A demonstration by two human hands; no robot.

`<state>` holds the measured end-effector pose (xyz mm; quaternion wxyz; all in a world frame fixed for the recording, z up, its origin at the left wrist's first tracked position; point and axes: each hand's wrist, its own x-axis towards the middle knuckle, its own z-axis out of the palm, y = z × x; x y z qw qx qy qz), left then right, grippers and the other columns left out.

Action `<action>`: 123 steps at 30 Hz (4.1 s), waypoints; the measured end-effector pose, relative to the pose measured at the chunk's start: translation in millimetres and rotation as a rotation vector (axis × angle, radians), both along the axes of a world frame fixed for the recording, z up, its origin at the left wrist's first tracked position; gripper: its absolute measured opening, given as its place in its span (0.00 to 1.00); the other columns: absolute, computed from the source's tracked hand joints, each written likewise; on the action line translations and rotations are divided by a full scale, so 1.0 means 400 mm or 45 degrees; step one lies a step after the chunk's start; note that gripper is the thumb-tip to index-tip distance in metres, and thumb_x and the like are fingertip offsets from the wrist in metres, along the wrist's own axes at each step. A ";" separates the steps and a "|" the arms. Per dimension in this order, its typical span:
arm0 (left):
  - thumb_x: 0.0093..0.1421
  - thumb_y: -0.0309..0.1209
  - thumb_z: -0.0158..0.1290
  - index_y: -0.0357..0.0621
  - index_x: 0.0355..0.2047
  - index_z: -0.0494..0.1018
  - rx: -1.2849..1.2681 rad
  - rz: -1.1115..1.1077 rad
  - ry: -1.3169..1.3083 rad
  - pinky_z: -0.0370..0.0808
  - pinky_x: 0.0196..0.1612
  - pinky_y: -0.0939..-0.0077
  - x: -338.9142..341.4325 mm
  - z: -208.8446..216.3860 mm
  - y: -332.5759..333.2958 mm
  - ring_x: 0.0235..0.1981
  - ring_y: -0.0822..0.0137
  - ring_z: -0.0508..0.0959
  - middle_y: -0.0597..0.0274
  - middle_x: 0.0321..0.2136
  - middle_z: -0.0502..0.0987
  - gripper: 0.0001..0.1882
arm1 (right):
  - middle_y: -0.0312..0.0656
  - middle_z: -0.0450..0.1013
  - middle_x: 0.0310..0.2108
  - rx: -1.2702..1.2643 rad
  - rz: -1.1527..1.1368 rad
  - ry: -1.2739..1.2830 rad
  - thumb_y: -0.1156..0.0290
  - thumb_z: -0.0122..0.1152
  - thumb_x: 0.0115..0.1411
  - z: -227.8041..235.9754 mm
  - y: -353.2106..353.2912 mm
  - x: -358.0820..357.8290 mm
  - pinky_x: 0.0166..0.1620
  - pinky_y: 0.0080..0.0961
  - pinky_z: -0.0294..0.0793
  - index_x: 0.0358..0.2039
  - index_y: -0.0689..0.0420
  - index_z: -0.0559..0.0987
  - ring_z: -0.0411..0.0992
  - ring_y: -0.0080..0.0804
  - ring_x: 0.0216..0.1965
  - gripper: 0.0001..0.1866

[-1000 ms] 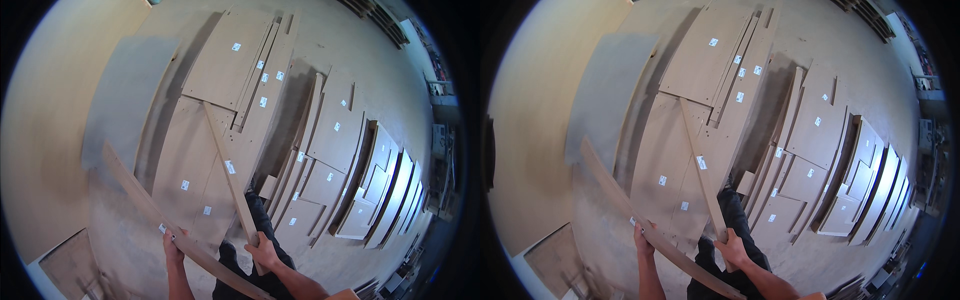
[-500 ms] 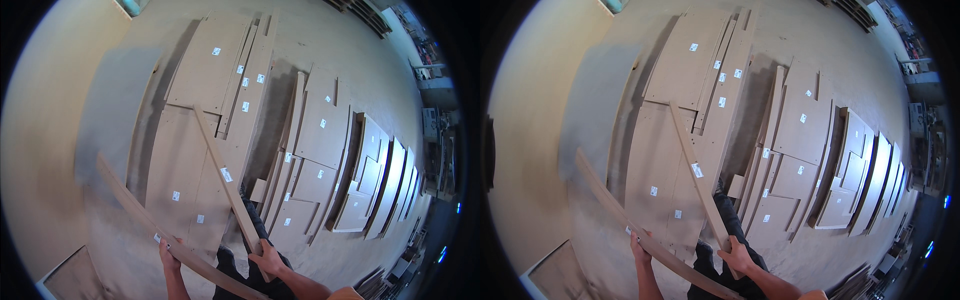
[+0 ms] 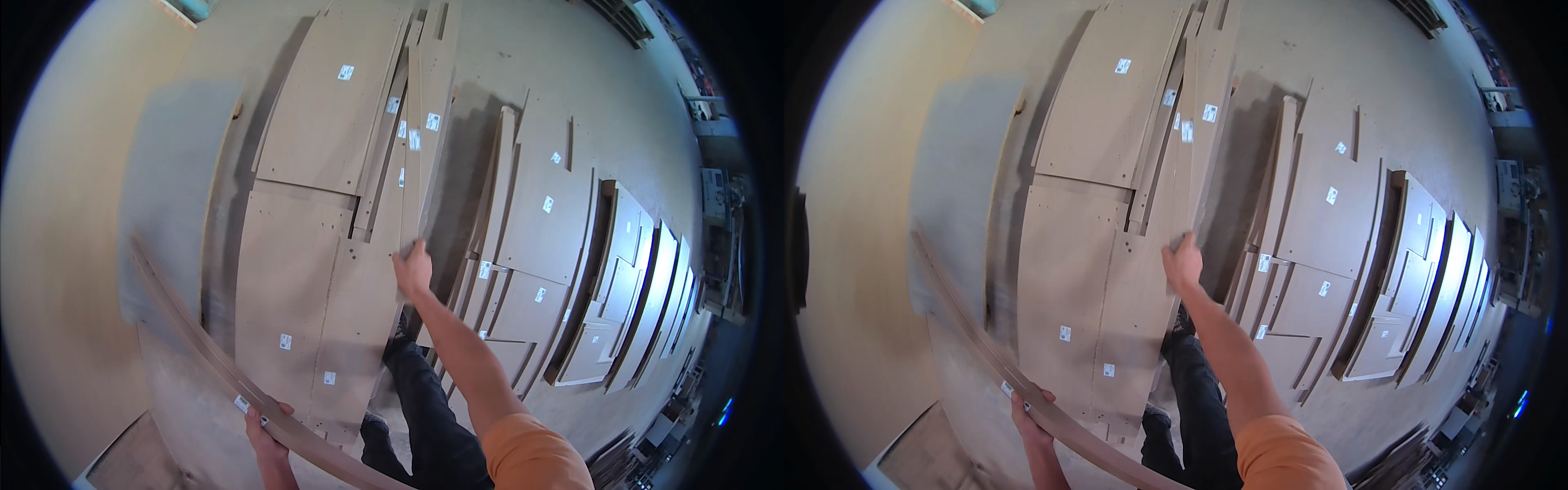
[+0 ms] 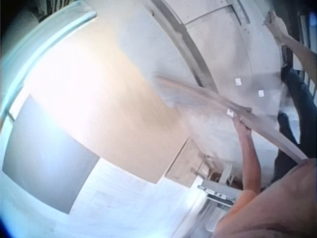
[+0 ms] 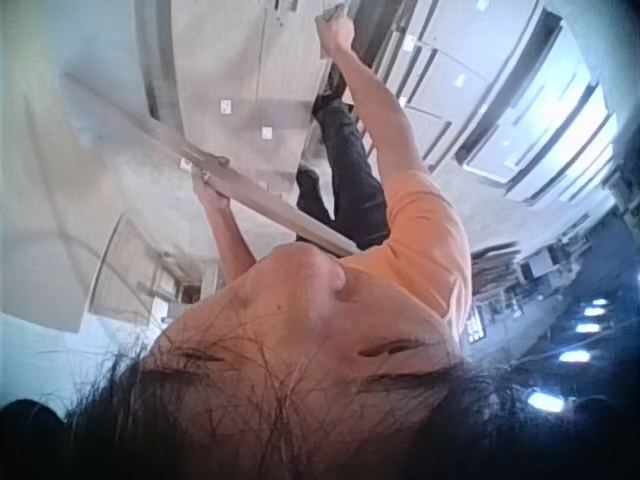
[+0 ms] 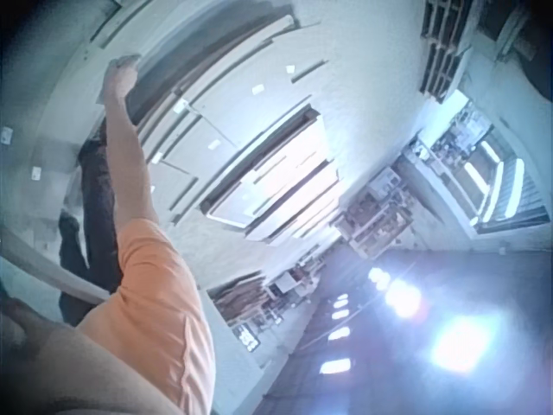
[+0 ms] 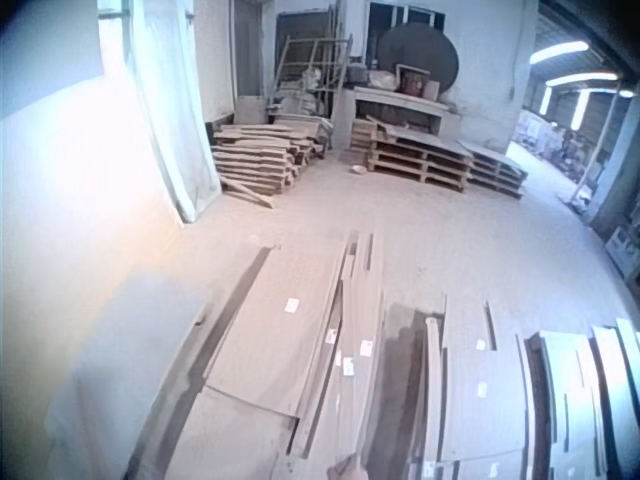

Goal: The person repeatedly picks up long wooden planks from a pile on the floor, scans their labels with a handheld barcode scanner, and places them on a nearby worktable. The person continues this cycle of picking, scanning, and placing planks throughout the clip.

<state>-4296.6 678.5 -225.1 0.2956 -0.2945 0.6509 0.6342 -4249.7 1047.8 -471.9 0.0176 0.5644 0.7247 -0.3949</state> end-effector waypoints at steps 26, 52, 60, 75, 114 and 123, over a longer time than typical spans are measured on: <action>0.71 0.52 0.48 0.42 0.40 0.72 -0.006 -0.675 0.153 0.66 0.18 0.78 -0.168 -0.196 0.696 0.18 0.75 0.75 0.61 0.24 0.79 0.23 | 0.55 0.79 0.28 -1.004 0.109 -0.201 0.52 0.73 0.56 0.755 -0.187 0.451 0.36 0.37 0.78 0.47 0.66 0.71 0.80 0.48 0.30 0.32; 0.69 0.33 0.51 0.36 0.38 0.70 0.094 -0.687 0.048 0.76 0.33 0.74 -0.202 -0.205 0.694 0.29 0.69 0.81 0.57 0.29 0.79 0.11 | 0.52 0.68 0.63 -1.515 0.241 0.474 0.42 0.52 0.69 0.218 0.029 0.213 0.66 0.38 0.65 0.72 0.63 0.54 0.65 0.45 0.65 0.44; 0.69 0.37 0.53 0.34 0.37 0.72 0.070 -1.013 0.203 0.76 0.35 0.72 -0.084 -0.300 0.813 0.31 0.66 0.83 0.54 0.29 0.81 0.15 | 0.58 0.75 0.26 -0.622 0.053 -0.141 0.62 0.71 0.56 0.676 -0.241 0.436 0.33 0.45 0.76 0.52 0.69 0.65 0.78 0.57 0.30 0.33; 0.63 0.35 0.56 0.33 0.30 0.76 -0.727 -1.126 -0.113 0.77 0.38 0.70 0.053 -0.262 -0.036 0.32 0.65 0.84 0.53 0.26 0.83 0.14 | 0.64 0.72 0.53 0.061 0.184 0.012 0.61 0.63 0.58 -0.252 0.195 -0.079 0.58 0.48 0.72 0.61 0.66 0.66 0.70 0.60 0.56 0.34; 0.61 0.32 0.49 0.37 0.30 0.73 0.428 -2.922 1.032 0.73 0.38 0.47 2.024 0.584 -0.248 0.35 0.38 0.78 0.40 0.29 0.78 0.09 | 0.47 0.82 0.34 -0.318 -0.886 0.247 0.65 0.65 0.58 0.695 -1.579 2.555 0.43 0.32 0.78 0.47 0.65 0.80 0.81 0.34 0.36 0.20; 0.57 0.26 0.50 0.39 0.34 0.71 1.739 -3.523 0.767 0.73 0.37 0.52 2.943 0.780 -0.388 0.36 0.41 0.78 0.45 0.32 0.77 0.05 | 0.48 0.81 0.38 -0.128 -1.490 0.398 0.68 0.62 0.60 0.741 -1.678 3.288 0.40 0.31 0.79 0.49 0.66 0.79 0.81 0.35 0.35 0.19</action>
